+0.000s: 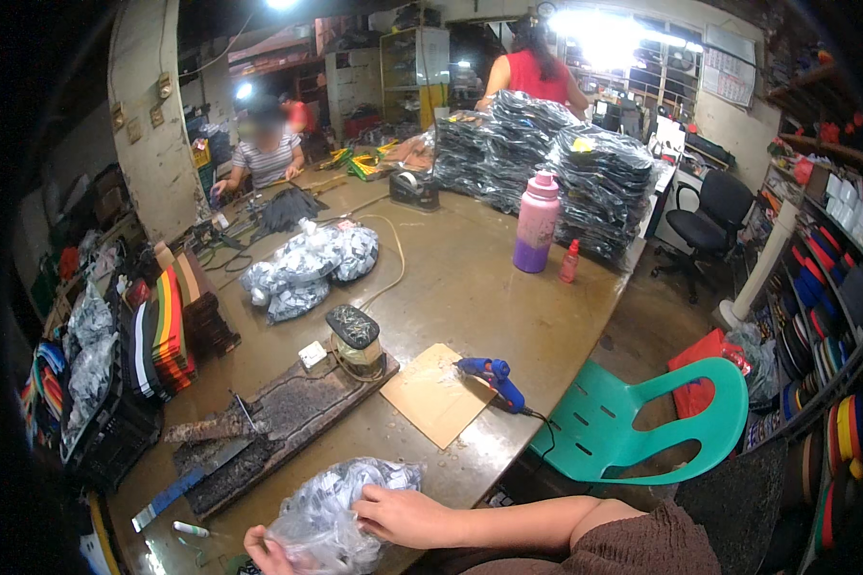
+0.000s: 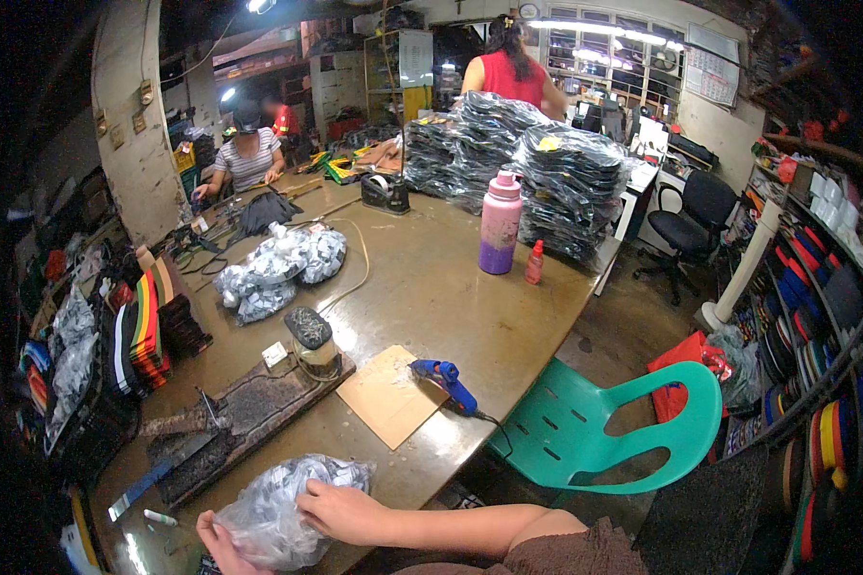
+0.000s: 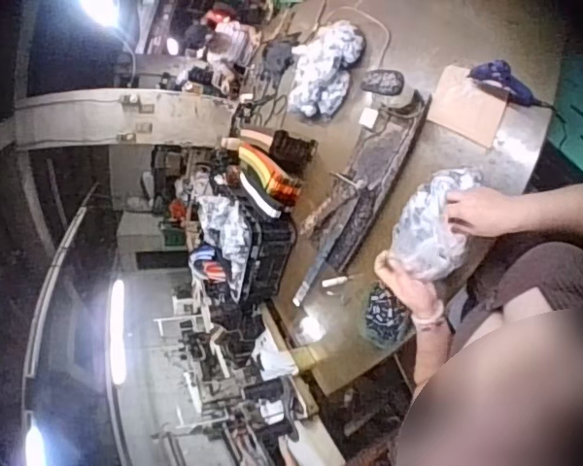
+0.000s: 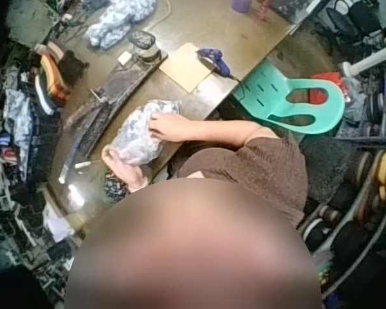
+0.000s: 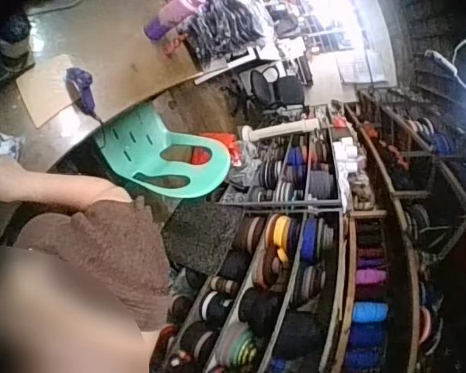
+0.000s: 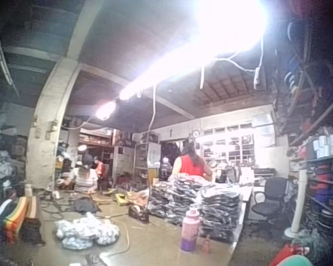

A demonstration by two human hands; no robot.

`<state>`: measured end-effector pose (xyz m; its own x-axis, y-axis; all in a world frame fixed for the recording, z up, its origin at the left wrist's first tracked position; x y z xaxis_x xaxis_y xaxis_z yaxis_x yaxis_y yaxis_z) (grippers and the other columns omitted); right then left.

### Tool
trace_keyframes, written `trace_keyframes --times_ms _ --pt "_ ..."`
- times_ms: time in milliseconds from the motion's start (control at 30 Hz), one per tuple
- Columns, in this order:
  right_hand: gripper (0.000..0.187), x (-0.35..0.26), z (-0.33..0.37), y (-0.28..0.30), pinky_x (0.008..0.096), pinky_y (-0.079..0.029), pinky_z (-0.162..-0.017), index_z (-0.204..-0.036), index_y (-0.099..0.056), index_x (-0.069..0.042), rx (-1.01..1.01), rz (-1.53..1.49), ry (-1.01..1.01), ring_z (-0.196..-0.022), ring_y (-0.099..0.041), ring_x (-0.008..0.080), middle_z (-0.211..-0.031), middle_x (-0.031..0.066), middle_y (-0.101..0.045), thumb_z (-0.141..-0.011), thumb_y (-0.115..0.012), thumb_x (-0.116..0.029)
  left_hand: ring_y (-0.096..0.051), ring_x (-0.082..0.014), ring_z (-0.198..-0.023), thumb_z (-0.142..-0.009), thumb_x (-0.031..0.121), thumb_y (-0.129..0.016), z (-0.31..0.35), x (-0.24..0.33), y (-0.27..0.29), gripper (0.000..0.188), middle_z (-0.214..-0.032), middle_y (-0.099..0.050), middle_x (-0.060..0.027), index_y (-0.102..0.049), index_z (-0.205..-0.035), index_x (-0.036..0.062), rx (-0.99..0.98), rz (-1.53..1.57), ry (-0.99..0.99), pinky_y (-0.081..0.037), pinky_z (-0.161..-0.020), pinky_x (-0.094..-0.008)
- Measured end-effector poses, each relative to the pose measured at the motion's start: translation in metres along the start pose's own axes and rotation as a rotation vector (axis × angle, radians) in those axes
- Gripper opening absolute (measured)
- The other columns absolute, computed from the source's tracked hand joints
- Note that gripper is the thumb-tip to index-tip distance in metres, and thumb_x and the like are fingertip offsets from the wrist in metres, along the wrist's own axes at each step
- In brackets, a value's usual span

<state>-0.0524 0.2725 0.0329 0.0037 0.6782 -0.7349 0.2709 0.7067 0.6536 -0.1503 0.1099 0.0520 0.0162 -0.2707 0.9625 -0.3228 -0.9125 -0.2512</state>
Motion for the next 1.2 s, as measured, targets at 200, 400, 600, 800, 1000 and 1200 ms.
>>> trace_keyframes --times_ms 200,400,600,800,1000,1200 --pt "0.015 0.022 -0.019 -0.009 0.0275 -0.045 -0.072 -0.107 -0.052 -0.007 0.13 -1.001 -0.105 -0.083 -0.053 0.0136 -0.093 0.0032 -0.054 -0.098 -0.043 -0.015 -0.056 -0.0298 -0.079 -0.081 0.026 -0.073 0.054 0.001 -0.077 0.044 -0.095 -0.058 -0.0181 -0.052 -0.109 -0.0012 -0.604 -0.797 -0.32 -0.047 -0.074 -0.0393" --pt "0.02 0.009 -0.01 0.0 0.0292 -0.044 -0.07 -0.105 -0.052 -0.006 0.193 -0.851 -0.016 -0.078 -0.052 0.0125 -0.083 0.0061 -0.054 -0.1 -0.044 -0.024 -0.057 -0.0165 -0.07 -0.092 0.012 -0.057 0.04 -0.034 -0.054 0.018 -0.08 -0.065 -0.0107 -0.061 -0.092 -0.0053 -0.782 -0.57 0.081 -0.046 -0.068 -0.027" --pt "0.039 -0.007 0.001 -0.009 0.0396 -0.043 -0.06 -0.093 -0.05 -0.003 -0.166 -0.293 0.107 -0.066 -0.054 0.0341 -0.071 0.0178 -0.054 -0.09 -0.061 -0.04 -0.051 -0.0276 -0.119 -0.092 0.019 -0.05 -0.006 -0.032 -0.018 0.04 -0.127 -0.057 -0.0165 -0.052 -0.128 -0.0007 -0.495 0.916 0.444 -0.038 -0.106 -0.0436" --pt "0.033 0.001 0.001 -0.018 0.039 -0.048 -0.079 -0.117 -0.054 -0.004 -0.262 -0.528 0.256 -0.093 -0.063 0.0277 -0.096 0.0169 -0.063 -0.095 -0.056 -0.028 -0.05 -0.0248 -0.12 -0.094 0.034 -0.056 -0.025 -0.027 0.006 0.058 -0.129 -0.054 -0.0139 -0.04 -0.138 0.0 -0.397 0.387 0.259 -0.033 -0.108 -0.0386" --pt "0.03 0.041 -0.006 -0.055 0.04 -0.052 -0.083 -0.128 -0.048 -0.007 -0.191 -1.908 -0.177 -0.084 -0.06 0.0193 -0.091 0.0058 -0.06 -0.101 -0.044 -0.021 -0.052 -0.0202 -0.114 -0.096 0.012 -0.052 0.014 -0.083 -0.009 0.037 -0.126 -0.056 -0.0109 -0.047 -0.13 -0.0016 -0.543 -0.091 0.375 -0.04 -0.1 -0.0345" --pt "0.04 0.024 -0.03 -0.037 0.0356 -0.052 -0.07 -0.123 -0.05 -0.01 -0.474 -2.224 0.028 -0.067 -0.051 0.0158 -0.075 0.0019 -0.051 -0.098 -0.046 -0.041 -0.051 -0.0259 -0.12 -0.096 0.016 -0.049 0.029 -0.091 -0.021 0.036 -0.129 -0.055 -0.0115 -0.049 -0.13 0.0022 -0.534 0.714 0.471 -0.04 -0.103 -0.0394"
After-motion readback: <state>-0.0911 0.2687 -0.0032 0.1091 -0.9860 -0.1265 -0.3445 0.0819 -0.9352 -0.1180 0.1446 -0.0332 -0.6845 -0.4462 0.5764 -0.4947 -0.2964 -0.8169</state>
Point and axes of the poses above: each hand's wrist, its own z-axis away from the middle knuckle, its own y-axis out of the back of the hand, x = y × z, the point moved 9 cm from there along -z, towards the middle knuckle
